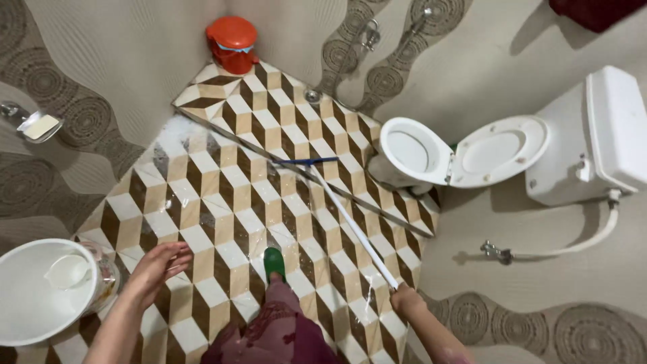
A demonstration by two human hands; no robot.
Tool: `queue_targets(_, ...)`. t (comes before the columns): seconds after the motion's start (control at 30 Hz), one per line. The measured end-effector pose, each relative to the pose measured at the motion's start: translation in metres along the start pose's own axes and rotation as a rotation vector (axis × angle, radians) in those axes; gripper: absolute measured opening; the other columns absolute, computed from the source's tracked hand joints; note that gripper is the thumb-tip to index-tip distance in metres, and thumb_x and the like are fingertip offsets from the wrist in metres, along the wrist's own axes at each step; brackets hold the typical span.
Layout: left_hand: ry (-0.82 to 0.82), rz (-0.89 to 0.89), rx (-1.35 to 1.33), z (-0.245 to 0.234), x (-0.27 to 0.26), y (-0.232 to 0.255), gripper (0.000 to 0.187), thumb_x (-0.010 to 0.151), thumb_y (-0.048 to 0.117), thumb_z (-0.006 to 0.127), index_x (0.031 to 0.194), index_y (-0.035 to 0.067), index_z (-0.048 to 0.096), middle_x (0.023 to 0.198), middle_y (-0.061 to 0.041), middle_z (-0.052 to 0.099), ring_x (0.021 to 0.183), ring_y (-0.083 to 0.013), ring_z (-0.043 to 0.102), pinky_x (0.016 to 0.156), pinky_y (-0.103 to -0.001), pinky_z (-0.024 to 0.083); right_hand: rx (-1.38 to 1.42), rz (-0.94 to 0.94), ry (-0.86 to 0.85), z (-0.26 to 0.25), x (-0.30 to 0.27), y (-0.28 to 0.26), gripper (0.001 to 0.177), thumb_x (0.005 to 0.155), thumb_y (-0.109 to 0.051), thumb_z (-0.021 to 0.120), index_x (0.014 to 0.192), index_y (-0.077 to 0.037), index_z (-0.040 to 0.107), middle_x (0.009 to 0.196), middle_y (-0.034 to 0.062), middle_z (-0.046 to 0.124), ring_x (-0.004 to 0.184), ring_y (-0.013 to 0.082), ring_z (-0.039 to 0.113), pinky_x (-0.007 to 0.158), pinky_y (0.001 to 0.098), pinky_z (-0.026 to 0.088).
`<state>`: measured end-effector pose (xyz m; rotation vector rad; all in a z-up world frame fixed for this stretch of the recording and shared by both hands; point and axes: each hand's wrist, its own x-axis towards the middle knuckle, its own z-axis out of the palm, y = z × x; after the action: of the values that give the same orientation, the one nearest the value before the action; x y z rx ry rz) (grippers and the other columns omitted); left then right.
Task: The person sprays water from a handheld shower head into the toilet bowl, then uses a squeegee to push water across the tiled bathroom floor. The person moves a bucket and continues squeegeeing the floor toward the door.
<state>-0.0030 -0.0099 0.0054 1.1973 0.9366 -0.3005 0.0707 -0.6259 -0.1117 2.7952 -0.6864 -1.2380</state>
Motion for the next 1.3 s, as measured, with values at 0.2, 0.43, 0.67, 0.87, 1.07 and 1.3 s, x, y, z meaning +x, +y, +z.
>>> queue_targets(0.2, -0.136, 0.159, -0.005, 0.017, 0.014, -0.039, 0.04, 0.109, 0.012, 0.046, 0.14, -0.013, 0.05, 0.146, -0.041, 0.048, 0.132, -0.0561, 0.05, 0.107, -0.06, 0.042, -0.05, -0.085, 0.058, 0.044, 0.048, 0.009, 0.067, 0.095, -0.053, 0.04, 0.13, -0.001, 0.062, 0.128, 0.0257, 0.07, 0.126, 0.0408, 0.065, 0.107, 0.0522, 0.052)
queue_targets(0.43, -0.066, 0.188, 0.097, 0.047, 0.054, -0.067, 0.041, 0.106, 0.005, 0.049, 0.145, -0.008, 0.047, 0.136, -0.032, 0.052, 0.123, -0.0498, 0.06, 0.098, -0.052, 0.05, 0.146, -0.212, 0.088, -0.016, 0.056, -0.149, 0.068, 0.098, -0.047, 0.035, 0.138, 0.002, 0.058, 0.13, 0.0289, 0.067, 0.126, 0.0432, 0.064, 0.104, 0.0533, 0.053)
queue_targets(0.67, -0.041, 0.355, 0.162, 0.09, 0.027, -0.032, 0.038, 0.102, -0.004, 0.05, 0.139, -0.003, 0.06, 0.143, -0.03, 0.048, 0.122, -0.0381, 0.061, 0.1, -0.047, 0.052, 0.519, -0.336, -0.058, -0.013, 0.057, -0.201, 0.061, 0.091, -0.031, 0.065, 0.134, 0.012, 0.059, 0.103, 0.0274, 0.072, 0.085, 0.0335, 0.071, 0.072, 0.0439, 0.058)
queue_targets(0.87, -0.102, 0.39, 0.088, 0.1, 0.024, -0.024, 0.035, 0.102, -0.003, 0.049, 0.134, 0.0, 0.066, 0.138, -0.029, 0.052, 0.122, -0.0411, 0.062, 0.099, -0.049, 0.054, 1.102, -0.356, -0.079, -0.022, -0.051, -0.129, 0.059, 0.102, -0.016, 0.058, 0.156, -0.007, 0.037, 0.082, 0.0201, 0.068, 0.05, 0.0216, 0.065, 0.041, 0.0305, 0.054)
queue_targets(1.07, -0.097, 0.356, 0.059, 0.114, 0.04, -0.035, 0.035, 0.101, -0.003, 0.05, 0.133, -0.002, 0.066, 0.139, -0.031, 0.052, 0.121, -0.0435, 0.063, 0.099, -0.052, 0.053, 1.292, -0.357, -0.045, 0.021, 0.024, -0.15, 0.041, 0.101, -0.014, 0.061, 0.142, -0.009, 0.062, 0.069, 0.0159, 0.063, 0.05, 0.0179, 0.058, 0.037, 0.0296, 0.048)
queue_targets(1.3, -0.047, 0.449, 0.1, 0.137, 0.048, 0.002, 0.036, 0.102, -0.003, 0.05, 0.135, -0.001, 0.064, 0.14, -0.028, 0.055, 0.12, -0.0358, 0.062, 0.098, -0.044, 0.055, 1.203, -0.352, -0.002, -0.007, 0.102, -0.229, 0.044, 0.099, -0.022, 0.065, 0.142, -0.02, 0.063, 0.06, 0.0157, 0.066, 0.039, 0.0245, 0.062, 0.03, 0.0341, 0.049)
